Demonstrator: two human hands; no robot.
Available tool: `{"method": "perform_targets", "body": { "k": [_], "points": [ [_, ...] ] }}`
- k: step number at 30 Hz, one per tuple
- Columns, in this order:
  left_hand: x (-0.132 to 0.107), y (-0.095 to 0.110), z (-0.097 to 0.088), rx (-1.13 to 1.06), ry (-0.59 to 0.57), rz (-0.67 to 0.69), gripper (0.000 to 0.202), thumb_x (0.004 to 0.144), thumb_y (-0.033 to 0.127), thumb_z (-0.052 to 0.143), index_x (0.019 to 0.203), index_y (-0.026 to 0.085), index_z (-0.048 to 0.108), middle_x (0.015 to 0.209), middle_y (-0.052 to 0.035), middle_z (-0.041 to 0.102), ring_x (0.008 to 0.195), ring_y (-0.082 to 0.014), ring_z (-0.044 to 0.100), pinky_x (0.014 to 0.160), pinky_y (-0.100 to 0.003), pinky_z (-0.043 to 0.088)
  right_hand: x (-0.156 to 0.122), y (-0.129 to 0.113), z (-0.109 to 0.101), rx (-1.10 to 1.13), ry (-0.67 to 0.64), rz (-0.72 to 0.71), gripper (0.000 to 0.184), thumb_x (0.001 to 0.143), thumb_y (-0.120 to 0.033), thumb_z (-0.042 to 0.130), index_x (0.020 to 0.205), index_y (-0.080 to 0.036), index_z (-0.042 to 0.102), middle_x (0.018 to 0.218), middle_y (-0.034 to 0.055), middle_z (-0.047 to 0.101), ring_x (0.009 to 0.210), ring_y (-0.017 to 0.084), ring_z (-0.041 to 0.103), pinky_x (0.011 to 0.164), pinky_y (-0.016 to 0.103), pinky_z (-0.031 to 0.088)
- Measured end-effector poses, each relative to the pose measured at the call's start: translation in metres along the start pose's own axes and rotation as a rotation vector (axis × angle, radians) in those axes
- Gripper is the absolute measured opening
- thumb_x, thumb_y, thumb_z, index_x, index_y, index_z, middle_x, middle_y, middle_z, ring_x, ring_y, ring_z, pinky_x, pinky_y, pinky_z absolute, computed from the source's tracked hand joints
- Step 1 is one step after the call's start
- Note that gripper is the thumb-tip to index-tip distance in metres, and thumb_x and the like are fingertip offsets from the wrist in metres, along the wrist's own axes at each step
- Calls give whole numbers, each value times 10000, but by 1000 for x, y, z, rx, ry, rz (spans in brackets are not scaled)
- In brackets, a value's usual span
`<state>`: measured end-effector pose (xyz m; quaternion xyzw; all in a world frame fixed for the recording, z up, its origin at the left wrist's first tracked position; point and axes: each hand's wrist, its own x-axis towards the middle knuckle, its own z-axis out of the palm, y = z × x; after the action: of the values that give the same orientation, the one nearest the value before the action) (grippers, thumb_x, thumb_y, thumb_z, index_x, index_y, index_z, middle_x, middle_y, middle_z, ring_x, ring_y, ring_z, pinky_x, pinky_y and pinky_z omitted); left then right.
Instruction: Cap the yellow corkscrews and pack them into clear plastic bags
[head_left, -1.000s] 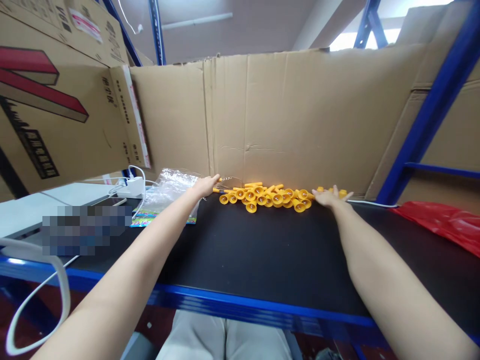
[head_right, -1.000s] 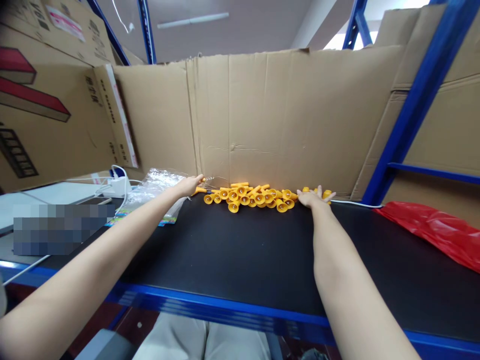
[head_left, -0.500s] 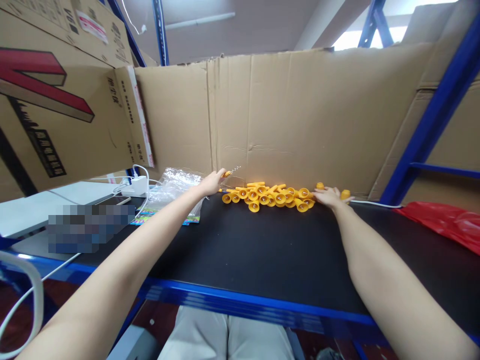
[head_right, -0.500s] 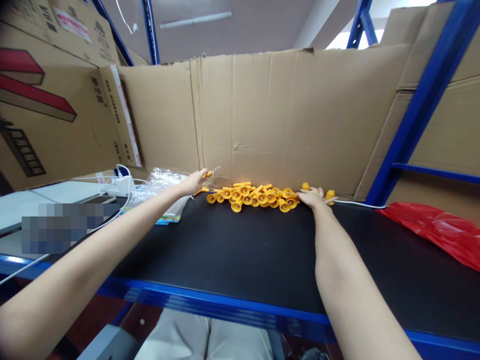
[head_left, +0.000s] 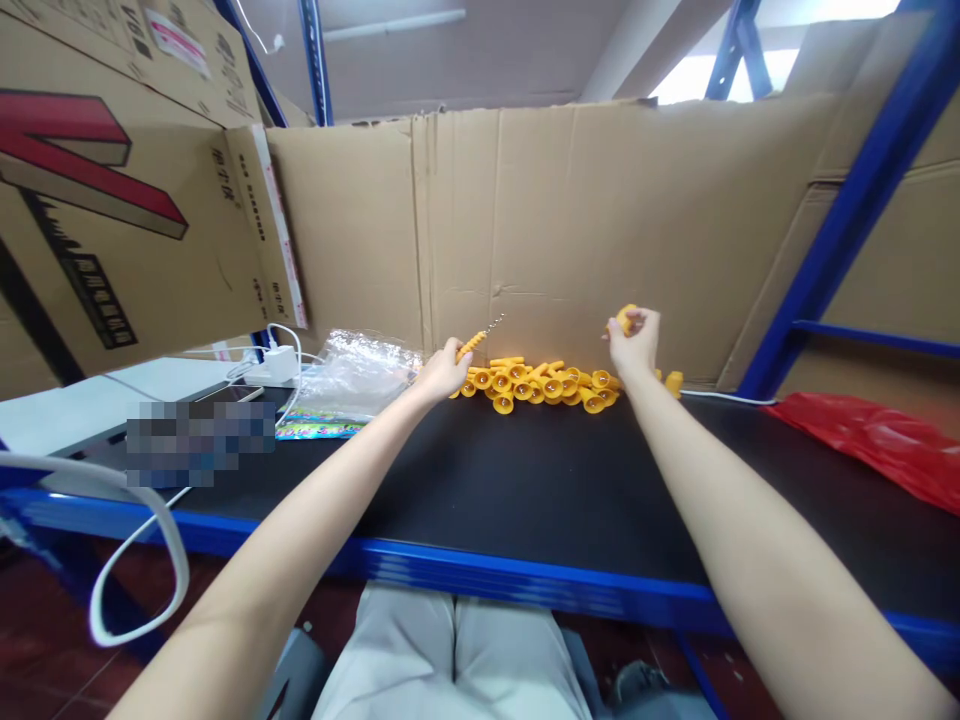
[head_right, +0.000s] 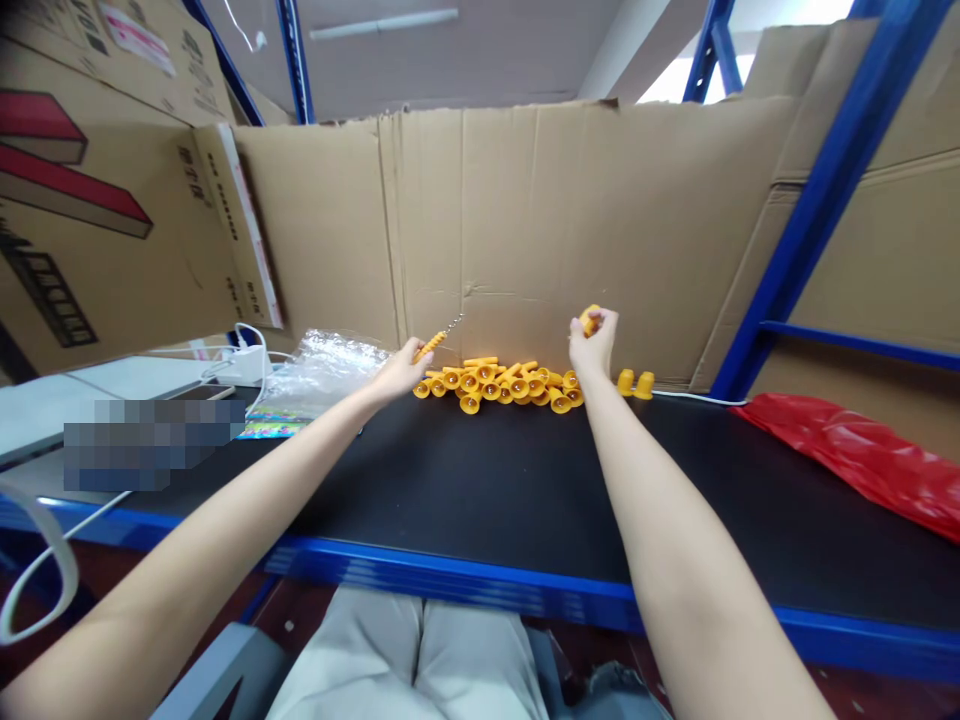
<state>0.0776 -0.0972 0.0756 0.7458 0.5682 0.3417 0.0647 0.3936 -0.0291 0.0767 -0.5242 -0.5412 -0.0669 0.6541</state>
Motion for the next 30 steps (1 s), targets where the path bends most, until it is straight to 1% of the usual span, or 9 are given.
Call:
{"method": "perform_targets", "body": {
  "k": [4,7,9,12,14,16,19,23,30],
  "points": [
    [-18,-5,11,105,-47,-18,252,912,348,258,1004,198,439,1039,-117,568,997,-233,557,838,-364,417,-15,-40,0,273,-26,185,445,707,-351,606,1065,-194,394,881,49,585,752,160,603,728,353,479],
    [-25,-15,17,176,-92,-33,283,913,348,234,1044,183,423,1123,-156,515,1039,-257,546,858,-393,410,-43,-62,-9,246,-132,193,387,653,-351,660,941,-173,474,859,62,614,782,182,610,738,353,485],
    [-25,-21,19,177,-115,-2,297,915,350,227,1051,176,424,1110,-156,525,1035,-254,549,856,-388,413,-60,-71,-15,99,-317,105,340,610,-296,695,876,-170,525,832,55,624,786,198,609,745,359,484],
    [-21,-29,19,176,-163,100,274,898,358,297,1022,176,459,1061,-128,569,1005,-236,559,841,-357,424,-76,-79,-22,-116,-592,-119,265,630,-208,679,872,-183,574,852,41,638,824,197,605,791,354,467],
    [-20,-33,19,202,-203,184,255,871,354,367,993,172,496,1037,-118,591,980,-233,565,826,-341,429,-80,-83,-22,-183,-724,-228,249,665,-178,659,902,-193,585,910,39,646,870,188,602,817,332,455],
    [-21,-35,20,229,-230,233,256,851,347,409,989,164,522,1024,-116,609,959,-232,573,812,-326,431,-81,-84,-21,-228,-817,-265,264,684,-173,661,935,-200,586,949,38,650,890,182,603,817,314,451],
    [-22,-36,21,259,-248,240,269,836,344,440,1008,164,542,1015,-109,630,929,-224,587,784,-304,435,-82,-83,-21,-309,-877,-255,285,691,-181,677,961,-207,588,936,33,659,881,185,609,794,304,453],
    [-23,-37,22,268,-240,212,275,834,349,442,998,159,552,1008,-111,642,911,-229,595,763,-305,437,-82,-79,-22,-379,-891,-238,293,696,-183,683,973,-210,593,925,33,663,885,193,610,774,300,452],
    [-24,-37,21,290,-256,215,273,837,359,434,980,160,552,984,-118,641,893,-235,598,741,-307,440,-85,-79,-19,-375,-905,-245,315,703,-202,683,1002,-183,584,994,56,649,921,197,598,797,303,442]
  ]
}}
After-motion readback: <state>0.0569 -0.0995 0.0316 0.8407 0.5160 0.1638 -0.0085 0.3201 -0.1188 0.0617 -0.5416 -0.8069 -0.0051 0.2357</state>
